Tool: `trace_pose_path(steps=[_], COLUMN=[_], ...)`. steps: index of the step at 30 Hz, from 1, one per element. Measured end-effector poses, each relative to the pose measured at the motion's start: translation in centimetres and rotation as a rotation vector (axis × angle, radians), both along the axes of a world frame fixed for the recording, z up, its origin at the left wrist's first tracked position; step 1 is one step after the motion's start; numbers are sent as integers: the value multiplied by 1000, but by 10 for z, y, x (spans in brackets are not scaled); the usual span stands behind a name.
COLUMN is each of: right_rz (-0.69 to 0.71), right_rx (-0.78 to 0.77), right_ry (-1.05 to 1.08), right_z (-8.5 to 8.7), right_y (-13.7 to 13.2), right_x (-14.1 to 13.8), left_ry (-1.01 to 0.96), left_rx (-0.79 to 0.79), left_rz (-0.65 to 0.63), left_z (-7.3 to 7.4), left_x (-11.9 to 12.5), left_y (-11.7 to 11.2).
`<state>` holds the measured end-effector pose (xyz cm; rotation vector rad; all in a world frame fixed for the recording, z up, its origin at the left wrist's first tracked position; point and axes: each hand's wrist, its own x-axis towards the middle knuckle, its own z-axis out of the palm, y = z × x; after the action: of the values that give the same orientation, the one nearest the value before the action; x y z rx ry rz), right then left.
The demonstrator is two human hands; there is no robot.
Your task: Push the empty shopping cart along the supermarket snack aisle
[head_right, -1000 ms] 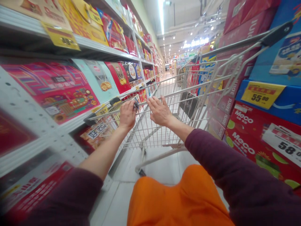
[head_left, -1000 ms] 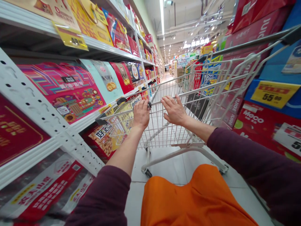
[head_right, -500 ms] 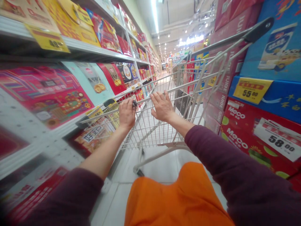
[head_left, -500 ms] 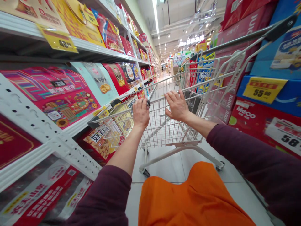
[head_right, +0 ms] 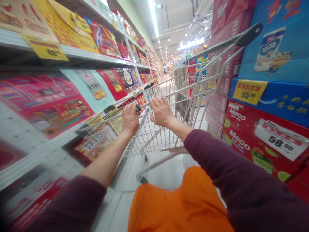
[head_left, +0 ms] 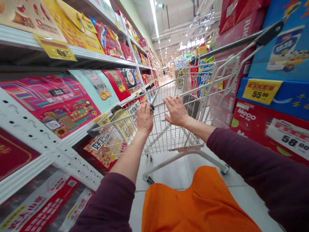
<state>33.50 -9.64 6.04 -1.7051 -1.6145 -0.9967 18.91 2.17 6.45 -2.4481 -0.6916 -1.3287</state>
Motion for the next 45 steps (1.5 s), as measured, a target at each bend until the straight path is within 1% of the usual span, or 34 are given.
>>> trace_pose_path(steps=[3, 5, 6, 9, 12, 15, 17, 23, 25, 27, 29, 32, 35, 37, 40, 43, 45], right_rz=[31, 49, 57, 60, 11, -9, -12, -9, 0, 10, 12, -16, -27, -26, -41, -53, -56], right_rx=[8, -1, -13, -51, -40, -37, -36, 7, 4, -11, -26, -4, 11, 9, 27, 37, 37], right_ry=[13, 9, -1, -36, -22, -13, -7, 16, 12, 4, -2, 19, 27, 22, 29, 35, 35], right_z=[1, 3, 4, 8, 9, 8, 8, 7, 7, 8, 8, 9, 7, 6, 4, 4, 4], right_y=[-1, -3, -4, -9, -15, -19, -19, -17, -18, -19, -22, -27, -30, -29, -28, -29, -31], right_x=[-1, 1, 4, 17, 34, 44, 45, 41, 43, 47, 52, 61, 68, 68, 66, 66, 67], left_ry=[36, 37, 34, 6, -34, -48, -42, 28, 38, 50, 47, 23, -8, -30, -25, 16, 33], left_rx=[10, 11, 11, 0, -40, -78, -75, -35, -29, -28, -46, -72, -46, -26, -18, -35, -52], left_rz=[-62, -85, -93, -91, -51, -33, -40, -104, -125, -130, -107, -62, -54, -52, -62, -116, -157], left_z=[1, 2, 2, 3, 4, 4, 5, 6, 7, 9, 10, 10, 7, 5, 3, 4, 6], left_x=[24, 31, 32, 19, 2, -2, 6, 49, 54, 49, 37, 18, 13, 19, 38, 56, 62], left_y=[-14, -17, -16, -7, 3, 3, -3, -26, -30, -28, -23, -11, -5, -7, -18, -32, -39])
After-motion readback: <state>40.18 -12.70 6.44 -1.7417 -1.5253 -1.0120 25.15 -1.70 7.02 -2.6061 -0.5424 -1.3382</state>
